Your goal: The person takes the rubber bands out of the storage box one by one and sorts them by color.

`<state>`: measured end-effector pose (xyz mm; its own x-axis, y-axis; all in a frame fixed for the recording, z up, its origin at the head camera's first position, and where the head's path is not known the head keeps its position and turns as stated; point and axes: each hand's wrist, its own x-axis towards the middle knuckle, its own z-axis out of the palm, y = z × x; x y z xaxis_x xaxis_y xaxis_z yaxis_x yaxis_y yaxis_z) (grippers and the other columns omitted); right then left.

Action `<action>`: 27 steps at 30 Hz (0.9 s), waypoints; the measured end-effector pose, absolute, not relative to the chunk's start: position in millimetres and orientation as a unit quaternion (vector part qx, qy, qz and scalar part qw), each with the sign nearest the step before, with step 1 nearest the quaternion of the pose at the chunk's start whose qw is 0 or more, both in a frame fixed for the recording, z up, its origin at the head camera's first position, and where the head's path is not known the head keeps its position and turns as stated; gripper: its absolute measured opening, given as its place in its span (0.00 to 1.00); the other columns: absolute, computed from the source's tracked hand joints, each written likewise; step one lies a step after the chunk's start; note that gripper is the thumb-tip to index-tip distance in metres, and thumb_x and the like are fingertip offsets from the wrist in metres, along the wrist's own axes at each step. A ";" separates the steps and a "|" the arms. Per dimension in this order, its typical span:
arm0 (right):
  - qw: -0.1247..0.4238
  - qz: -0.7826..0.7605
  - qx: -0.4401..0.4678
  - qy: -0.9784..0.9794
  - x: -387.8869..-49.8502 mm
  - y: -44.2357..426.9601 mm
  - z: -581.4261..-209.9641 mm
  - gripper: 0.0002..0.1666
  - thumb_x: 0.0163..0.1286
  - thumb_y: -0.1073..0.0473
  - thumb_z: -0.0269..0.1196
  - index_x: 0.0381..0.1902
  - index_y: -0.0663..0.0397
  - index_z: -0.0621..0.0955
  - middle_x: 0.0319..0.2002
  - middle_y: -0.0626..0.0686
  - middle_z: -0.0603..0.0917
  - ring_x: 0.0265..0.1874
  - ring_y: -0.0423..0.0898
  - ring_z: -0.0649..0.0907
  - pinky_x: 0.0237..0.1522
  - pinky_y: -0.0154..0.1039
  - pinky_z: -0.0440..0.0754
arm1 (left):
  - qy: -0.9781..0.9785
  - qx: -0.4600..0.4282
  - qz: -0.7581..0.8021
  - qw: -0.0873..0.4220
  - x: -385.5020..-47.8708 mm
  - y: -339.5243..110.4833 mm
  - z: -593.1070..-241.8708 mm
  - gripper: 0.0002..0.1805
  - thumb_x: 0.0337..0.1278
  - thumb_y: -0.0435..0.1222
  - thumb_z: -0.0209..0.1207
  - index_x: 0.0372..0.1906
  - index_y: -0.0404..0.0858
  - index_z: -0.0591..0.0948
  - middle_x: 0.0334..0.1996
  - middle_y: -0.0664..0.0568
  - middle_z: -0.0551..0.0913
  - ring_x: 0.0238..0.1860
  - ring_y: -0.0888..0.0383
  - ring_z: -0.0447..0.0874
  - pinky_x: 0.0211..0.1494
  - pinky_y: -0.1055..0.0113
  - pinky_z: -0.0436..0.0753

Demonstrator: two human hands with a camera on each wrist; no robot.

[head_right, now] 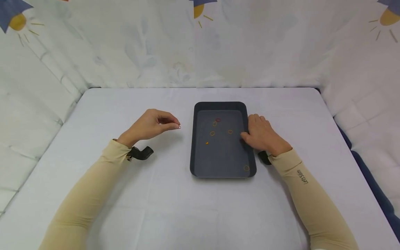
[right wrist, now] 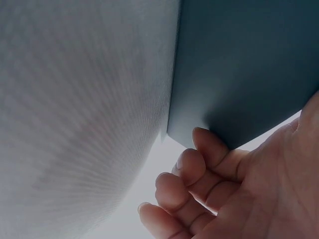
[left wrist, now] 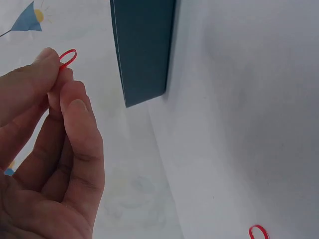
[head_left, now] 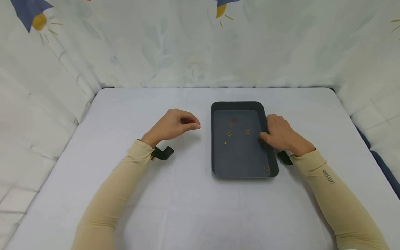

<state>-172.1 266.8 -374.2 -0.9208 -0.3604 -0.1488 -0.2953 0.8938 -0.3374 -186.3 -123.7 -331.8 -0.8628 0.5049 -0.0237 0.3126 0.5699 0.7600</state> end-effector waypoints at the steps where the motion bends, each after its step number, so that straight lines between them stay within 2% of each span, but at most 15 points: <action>1: 0.103 -0.157 -0.170 0.967 -172.1 267.0 -374.5 0.30 0.74 0.52 0.53 0.58 0.77 0.67 0.49 0.68 0.72 0.45 0.62 0.70 0.48 0.55 0.69 | 0.879 0.228 0.400 0.121 -186.9 -126.1 -332.4 0.03 0.65 0.41 0.69 0.40 0.50 0.91 0.40 0.56 0.92 0.44 0.62 0.89 0.54 0.62 0.85; 8: 0.101 -0.158 -0.169 0.968 -172.0 267.4 -376.4 0.29 0.74 0.53 0.53 0.58 0.76 0.67 0.48 0.67 0.72 0.44 0.61 0.69 0.47 0.53 0.68 | 0.881 0.203 0.405 0.138 -192.4 -141.5 -338.4 0.04 0.65 0.41 0.69 0.40 0.50 0.92 0.41 0.55 0.92 0.47 0.57 0.90 0.54 0.65 0.84; 12: 0.103 -0.160 -0.169 0.967 -172.4 267.4 -376.0 0.30 0.74 0.53 0.53 0.59 0.77 0.66 0.50 0.68 0.72 0.45 0.61 0.69 0.48 0.54 0.68 | 0.878 0.191 0.411 0.153 -196.4 -148.9 -343.5 0.05 0.64 0.42 0.69 0.42 0.48 0.92 0.42 0.54 0.93 0.47 0.53 0.91 0.51 0.67 0.85; 16: 0.107 -0.161 -0.166 0.967 -172.5 266.7 -375.6 0.30 0.74 0.53 0.53 0.59 0.76 0.66 0.50 0.67 0.72 0.45 0.61 0.69 0.48 0.55 0.68 | 0.884 0.182 0.399 0.162 -201.6 -155.5 -347.9 0.07 0.64 0.44 0.70 0.43 0.48 0.92 0.42 0.53 0.93 0.46 0.53 0.91 0.47 0.68 0.84; 21: 0.108 -0.159 -0.163 0.968 -172.3 266.7 -375.4 0.30 0.74 0.53 0.53 0.59 0.76 0.66 0.49 0.67 0.71 0.44 0.61 0.68 0.47 0.53 0.67 | 0.893 0.172 0.381 0.170 -208.5 -161.9 -351.1 0.06 0.65 0.43 0.70 0.42 0.49 0.92 0.41 0.51 0.93 0.40 0.52 0.86 0.39 0.68 0.82; 27: 0.110 -0.162 -0.161 0.967 -171.9 266.9 -375.2 0.30 0.75 0.52 0.53 0.59 0.75 0.66 0.48 0.66 0.71 0.44 0.60 0.68 0.47 0.53 0.66 | 0.904 0.172 0.351 0.176 -215.9 -169.5 -355.2 0.04 0.65 0.41 0.69 0.41 0.50 0.92 0.38 0.52 0.91 0.29 0.55 0.78 0.37 0.68 0.76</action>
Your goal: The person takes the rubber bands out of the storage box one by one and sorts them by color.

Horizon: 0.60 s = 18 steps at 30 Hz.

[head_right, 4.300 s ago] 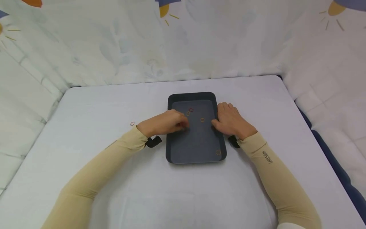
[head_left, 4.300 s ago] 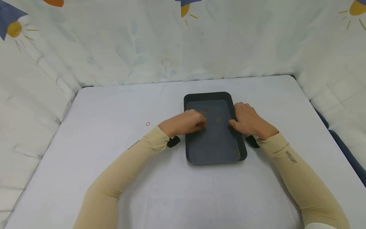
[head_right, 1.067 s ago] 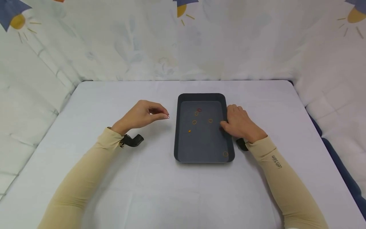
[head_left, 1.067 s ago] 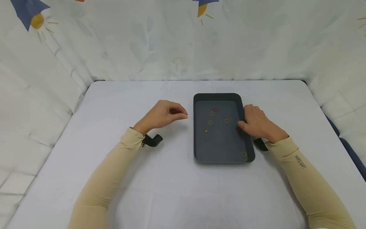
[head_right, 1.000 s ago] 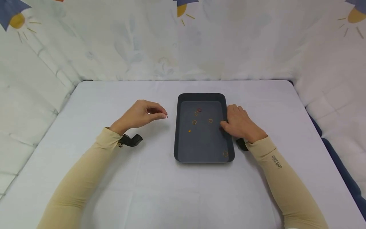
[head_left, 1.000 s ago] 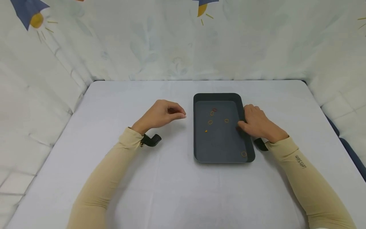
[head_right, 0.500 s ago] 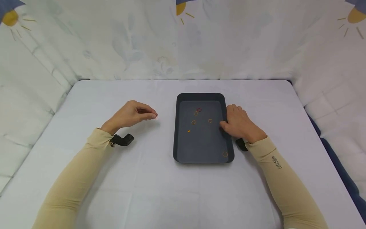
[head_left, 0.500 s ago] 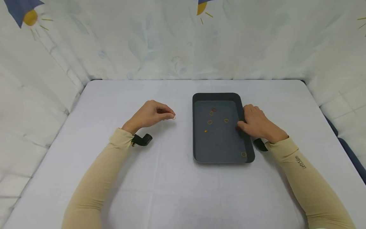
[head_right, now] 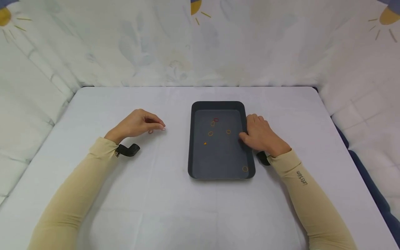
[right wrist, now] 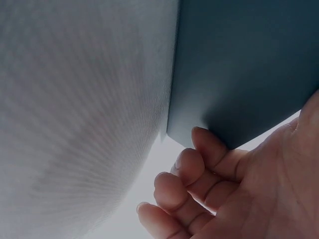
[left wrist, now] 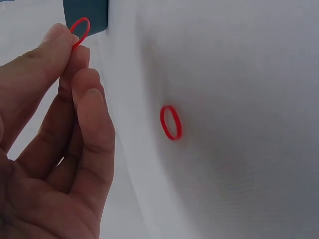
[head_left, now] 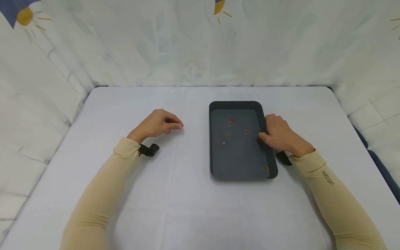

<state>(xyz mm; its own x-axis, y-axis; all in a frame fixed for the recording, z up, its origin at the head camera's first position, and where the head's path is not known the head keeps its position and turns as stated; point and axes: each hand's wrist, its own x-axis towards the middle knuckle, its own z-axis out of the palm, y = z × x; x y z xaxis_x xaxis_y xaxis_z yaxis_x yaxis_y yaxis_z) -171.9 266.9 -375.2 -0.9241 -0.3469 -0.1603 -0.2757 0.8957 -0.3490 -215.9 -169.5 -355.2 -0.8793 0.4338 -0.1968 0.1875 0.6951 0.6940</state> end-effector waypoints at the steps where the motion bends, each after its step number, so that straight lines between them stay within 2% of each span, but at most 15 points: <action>1: 0.110 -0.162 -0.162 0.967 -171.8 267.0 -375.0 0.30 0.75 0.51 0.53 0.59 0.75 0.67 0.48 0.66 0.71 0.43 0.60 0.68 0.46 0.52 0.66 | 0.906 0.175 0.344 0.176 -216.7 -170.5 -355.7 0.04 0.65 0.41 0.69 0.41 0.50 0.92 0.37 0.52 0.90 0.29 0.55 0.77 0.37 0.68 0.75; 6: 0.106 -0.162 -0.163 0.967 -171.2 266.4 -374.6 0.26 0.75 0.52 0.53 0.55 0.73 0.68 0.45 0.64 0.70 0.41 0.59 0.67 0.44 0.49 0.64 | 0.911 0.186 0.321 0.181 -221.0 -173.7 -358.1 0.04 0.66 0.40 0.68 0.40 0.49 0.92 0.36 0.53 0.90 0.30 0.56 0.79 0.38 0.69 0.76; 18: 0.103 -0.164 -0.160 0.968 -171.6 266.2 -376.6 0.25 0.74 0.54 0.52 0.55 0.73 0.68 0.46 0.64 0.71 0.42 0.58 0.68 0.44 0.49 0.65 | 0.914 0.198 0.290 0.204 -228.2 -176.2 -361.5 0.06 0.66 0.43 0.68 0.40 0.48 0.91 0.31 0.54 0.86 0.32 0.59 0.77 0.42 0.68 0.74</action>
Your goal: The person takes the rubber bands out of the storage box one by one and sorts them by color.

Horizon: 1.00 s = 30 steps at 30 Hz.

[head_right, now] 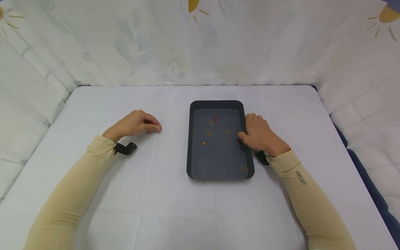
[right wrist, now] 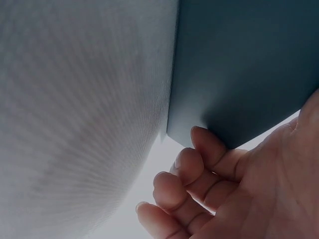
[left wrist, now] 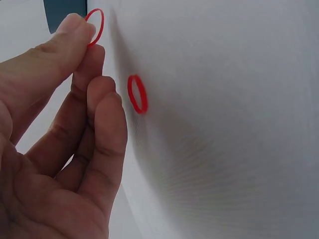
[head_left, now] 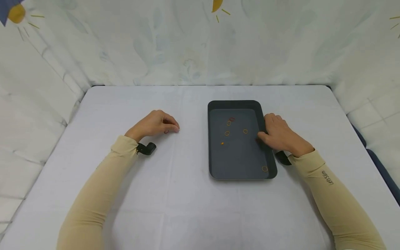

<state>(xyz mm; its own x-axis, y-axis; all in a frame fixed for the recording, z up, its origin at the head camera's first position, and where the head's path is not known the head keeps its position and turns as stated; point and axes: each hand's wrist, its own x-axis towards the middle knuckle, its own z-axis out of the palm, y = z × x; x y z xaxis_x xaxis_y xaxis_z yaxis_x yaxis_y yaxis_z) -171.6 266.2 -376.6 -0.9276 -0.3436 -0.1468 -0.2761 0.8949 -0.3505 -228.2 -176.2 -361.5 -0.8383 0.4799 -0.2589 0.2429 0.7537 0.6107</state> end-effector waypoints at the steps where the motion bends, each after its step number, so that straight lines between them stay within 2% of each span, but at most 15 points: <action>1: 0.103 -0.164 -0.160 0.968 -171.5 266.2 -376.6 0.26 0.74 0.54 0.53 0.56 0.73 0.68 0.46 0.64 0.71 0.42 0.58 0.68 0.44 0.49 0.65 | 0.914 0.198 0.287 0.206 -228.3 -176.2 -361.4 0.06 0.66 0.44 0.68 0.40 0.48 0.91 0.31 0.54 0.87 0.32 0.59 0.77 0.42 0.68 0.74; 11: 0.103 -0.164 -0.161 0.968 -171.4 266.9 -374.8 0.26 0.74 0.54 0.53 0.56 0.73 0.67 0.46 0.64 0.71 0.42 0.58 0.67 0.45 0.49 0.65 | 0.919 0.197 0.265 0.218 -231.8 -176.4 -360.4 0.05 0.65 0.44 0.69 0.39 0.50 0.92 0.35 0.56 0.89 0.35 0.59 0.79 0.47 0.65 0.76; 16: 0.101 -0.162 -0.160 0.969 -171.4 266.2 -375.5 0.26 0.74 0.54 0.53 0.57 0.74 0.67 0.46 0.64 0.71 0.42 0.59 0.68 0.45 0.49 0.65 | 0.921 0.194 0.262 0.212 -232.0 -178.4 -360.6 0.03 0.64 0.43 0.70 0.37 0.51 0.92 0.32 0.57 0.88 0.36 0.59 0.80 0.46 0.65 0.77; 23: 0.101 -0.163 -0.158 0.969 -170.9 266.0 -375.6 0.27 0.74 0.54 0.53 0.57 0.74 0.67 0.46 0.65 0.71 0.42 0.59 0.68 0.45 0.49 0.65 | 0.924 0.196 0.258 0.201 -231.6 -180.6 -357.9 0.02 0.62 0.41 0.71 0.35 0.49 0.90 0.26 0.53 0.85 0.34 0.57 0.77 0.43 0.64 0.74; 30: 0.098 -0.163 -0.161 0.968 -171.4 266.6 -377.2 0.26 0.74 0.54 0.53 0.57 0.74 0.68 0.46 0.65 0.71 0.42 0.59 0.68 0.45 0.50 0.65 | 0.925 0.202 0.251 0.201 -233.6 -184.4 -359.3 0.03 0.62 0.41 0.71 0.33 0.49 0.89 0.25 0.54 0.84 0.36 0.56 0.76 0.44 0.64 0.72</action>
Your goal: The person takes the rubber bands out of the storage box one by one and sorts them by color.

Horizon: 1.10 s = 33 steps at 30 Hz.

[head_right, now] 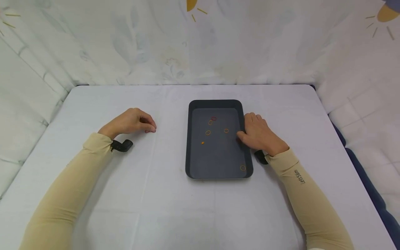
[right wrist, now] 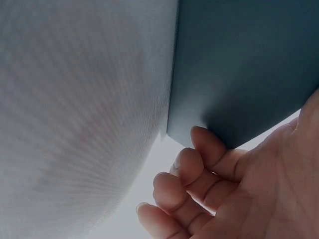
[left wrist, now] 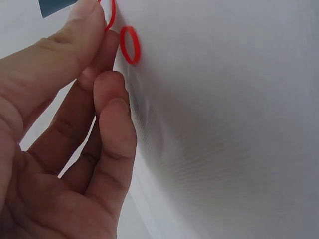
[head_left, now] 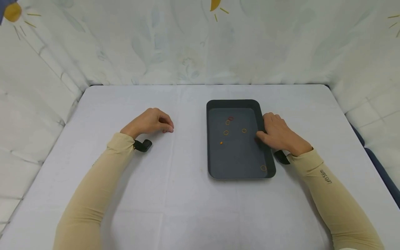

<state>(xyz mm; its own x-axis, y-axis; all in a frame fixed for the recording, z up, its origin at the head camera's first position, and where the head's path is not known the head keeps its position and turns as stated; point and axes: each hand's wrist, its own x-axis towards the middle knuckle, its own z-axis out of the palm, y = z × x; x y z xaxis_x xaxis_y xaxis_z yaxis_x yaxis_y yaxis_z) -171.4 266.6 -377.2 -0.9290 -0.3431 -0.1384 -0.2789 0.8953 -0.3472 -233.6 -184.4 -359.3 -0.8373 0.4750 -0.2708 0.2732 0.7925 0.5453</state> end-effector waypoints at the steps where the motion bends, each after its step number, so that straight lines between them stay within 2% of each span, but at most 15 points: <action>1: 0.098 -0.162 -0.161 0.969 -171.5 266.7 -377.3 0.26 0.74 0.54 0.53 0.56 0.74 0.68 0.46 0.65 0.71 0.42 0.59 0.68 0.45 0.50 0.65 | 0.926 0.202 0.248 0.200 -234.3 -184.7 -359.7 0.03 0.62 0.41 0.71 0.32 0.49 0.89 0.25 0.55 0.84 0.37 0.56 0.76 0.44 0.64 0.72; 13: 0.096 -0.166 -0.167 0.967 -171.0 267.1 -377.0 0.23 0.73 0.54 0.53 0.53 0.72 0.69 0.43 0.63 0.71 0.40 0.58 0.67 0.43 0.47 0.63 | 0.932 0.202 0.226 0.197 -234.4 -184.9 -351.7 0.03 0.60 0.42 0.72 0.35 0.48 0.90 0.25 0.55 0.87 0.38 0.57 0.76 0.44 0.66 0.72; 22: 0.094 -0.165 -0.169 0.967 -170.8 266.7 -376.2 0.27 0.73 0.54 0.53 0.56 0.75 0.68 0.46 0.66 0.72 0.42 0.59 0.69 0.45 0.51 0.66 | 0.944 0.205 0.202 0.160 -235.0 -180.4 -338.7 0.06 0.65 0.39 0.67 0.42 0.44 0.90 0.39 0.51 0.90 0.43 0.53 0.81 0.48 0.62 0.77; 33: 0.093 -0.158 -0.168 0.968 -172.5 266.6 -377.5 0.24 0.73 0.53 0.53 0.53 0.72 0.69 0.44 0.64 0.72 0.41 0.59 0.68 0.44 0.49 0.66 | 0.942 0.224 0.215 0.128 -233.1 -162.8 -321.6 0.06 0.67 0.40 0.66 0.43 0.44 0.90 0.40 0.50 0.91 0.42 0.54 0.84 0.49 0.60 0.80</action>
